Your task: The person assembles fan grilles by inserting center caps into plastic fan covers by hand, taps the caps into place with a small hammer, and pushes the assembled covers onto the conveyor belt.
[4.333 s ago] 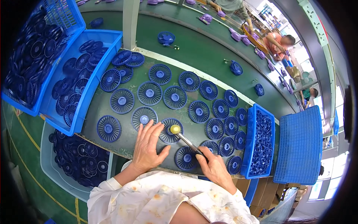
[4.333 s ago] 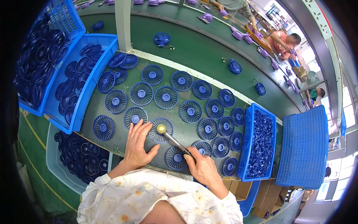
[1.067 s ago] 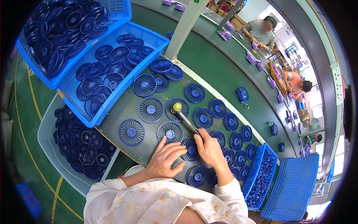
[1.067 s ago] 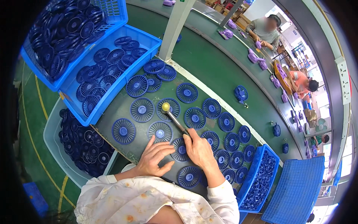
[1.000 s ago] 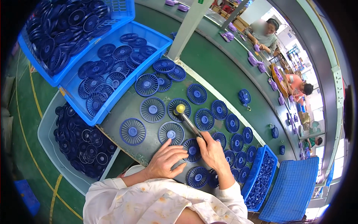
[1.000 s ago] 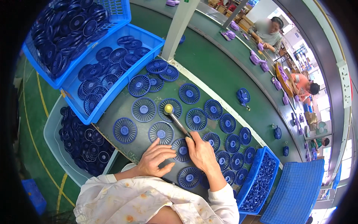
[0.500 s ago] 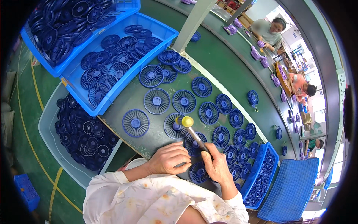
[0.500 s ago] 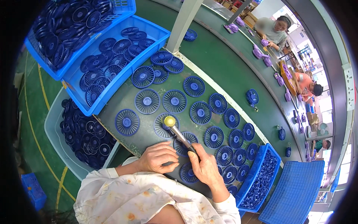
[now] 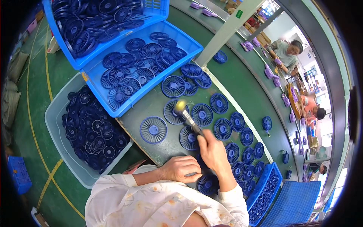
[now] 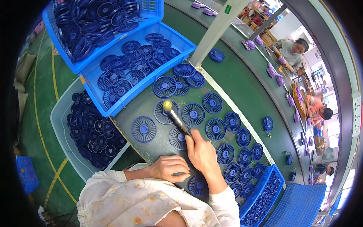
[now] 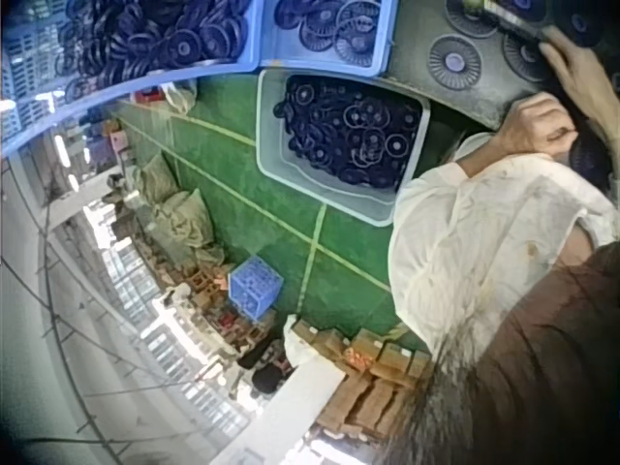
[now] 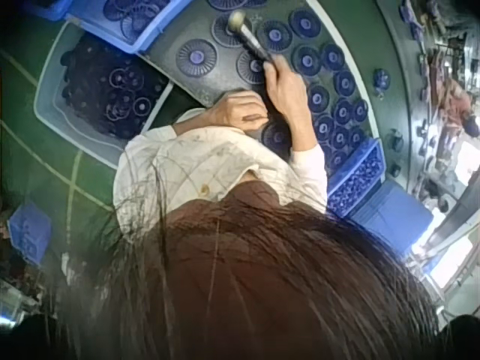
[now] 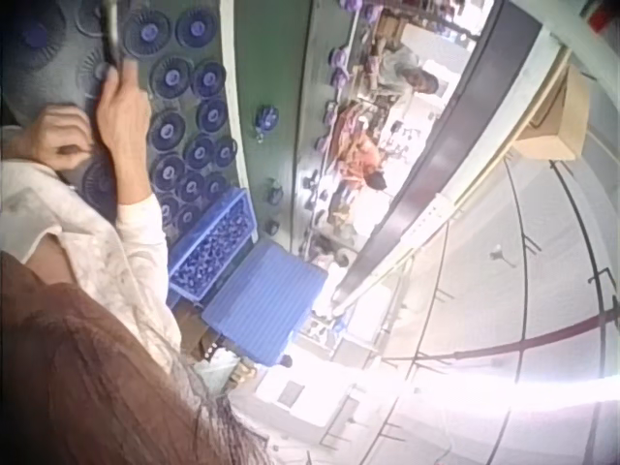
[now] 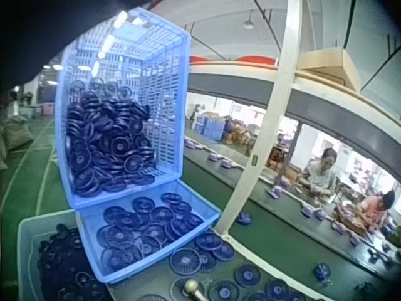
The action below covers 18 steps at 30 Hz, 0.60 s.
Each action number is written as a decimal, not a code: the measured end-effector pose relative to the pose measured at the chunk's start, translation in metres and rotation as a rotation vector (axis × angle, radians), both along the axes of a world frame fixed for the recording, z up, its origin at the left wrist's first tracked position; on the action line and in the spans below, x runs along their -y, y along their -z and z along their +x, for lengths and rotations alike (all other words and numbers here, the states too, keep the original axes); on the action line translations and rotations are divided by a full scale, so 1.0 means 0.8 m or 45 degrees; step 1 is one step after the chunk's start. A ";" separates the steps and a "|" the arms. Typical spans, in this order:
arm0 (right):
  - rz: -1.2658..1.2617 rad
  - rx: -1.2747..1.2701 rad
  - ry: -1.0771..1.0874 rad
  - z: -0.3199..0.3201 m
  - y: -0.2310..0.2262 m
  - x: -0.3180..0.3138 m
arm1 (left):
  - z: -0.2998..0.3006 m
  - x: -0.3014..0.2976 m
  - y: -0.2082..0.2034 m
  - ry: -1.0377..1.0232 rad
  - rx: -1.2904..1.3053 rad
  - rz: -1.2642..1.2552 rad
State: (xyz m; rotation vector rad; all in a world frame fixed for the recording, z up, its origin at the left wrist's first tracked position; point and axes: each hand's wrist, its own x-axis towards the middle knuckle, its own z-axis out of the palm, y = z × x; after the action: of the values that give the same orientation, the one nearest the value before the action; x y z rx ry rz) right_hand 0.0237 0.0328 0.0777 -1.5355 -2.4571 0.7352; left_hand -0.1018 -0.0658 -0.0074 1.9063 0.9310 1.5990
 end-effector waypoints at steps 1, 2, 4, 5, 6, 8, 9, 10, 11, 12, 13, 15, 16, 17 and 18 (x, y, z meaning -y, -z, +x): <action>0.004 0.001 -0.001 0.001 0.006 -0.004 | -0.001 -0.001 0.000 -0.001 0.001 0.004; -0.036 -0.011 -0.023 0.001 0.011 -0.006 | -0.001 0.000 0.000 -0.004 0.018 -0.003; -0.120 -0.083 -0.051 0.004 0.009 -0.010 | -0.002 -0.002 0.001 -0.011 0.041 -0.012; -0.119 -0.076 -0.032 0.001 0.000 -0.006 | -0.002 0.000 0.001 -0.003 0.035 -0.018; -0.118 -0.070 -0.011 -0.003 -0.009 -0.002 | -0.002 0.001 0.001 0.005 0.029 -0.023; -0.092 -0.253 -0.016 -0.009 -0.013 0.002 | -0.004 0.001 -0.001 -0.011 0.029 -0.022; -0.050 -0.327 -0.022 -0.010 -0.009 0.002 | -0.004 0.001 -0.002 -0.028 0.025 -0.012; -0.047 -0.212 0.005 -0.006 -0.001 0.001 | -0.003 0.001 -0.002 -0.028 0.034 -0.009; -0.032 -0.126 -0.024 -0.003 0.007 -0.002 | -0.003 0.000 -0.001 -0.026 0.030 -0.005; -0.017 -0.040 -0.054 0.000 0.011 -0.004 | -0.002 -0.001 0.000 -0.012 0.036 0.004; -0.045 0.010 -0.040 0.005 0.009 -0.004 | -0.002 -0.002 0.000 0.001 0.042 0.013; -0.122 -0.017 -0.048 0.003 -0.008 0.004 | -0.002 0.000 0.002 0.025 0.019 -0.008; -0.197 -0.035 -0.051 0.002 -0.016 0.010 | -0.003 0.002 0.003 0.054 0.003 -0.027; -0.186 -0.129 -0.101 0.004 -0.023 0.021 | -0.002 0.005 0.002 0.039 -0.026 0.004; -0.118 -0.262 -0.199 0.004 -0.022 0.027 | -0.002 0.006 0.002 0.023 -0.056 0.034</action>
State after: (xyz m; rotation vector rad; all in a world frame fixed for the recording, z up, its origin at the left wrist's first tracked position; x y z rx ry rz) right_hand 0.0270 0.0111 0.0954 -1.2354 -2.4374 0.9934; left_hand -0.1031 -0.0708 -0.0091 1.9699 0.9121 1.5717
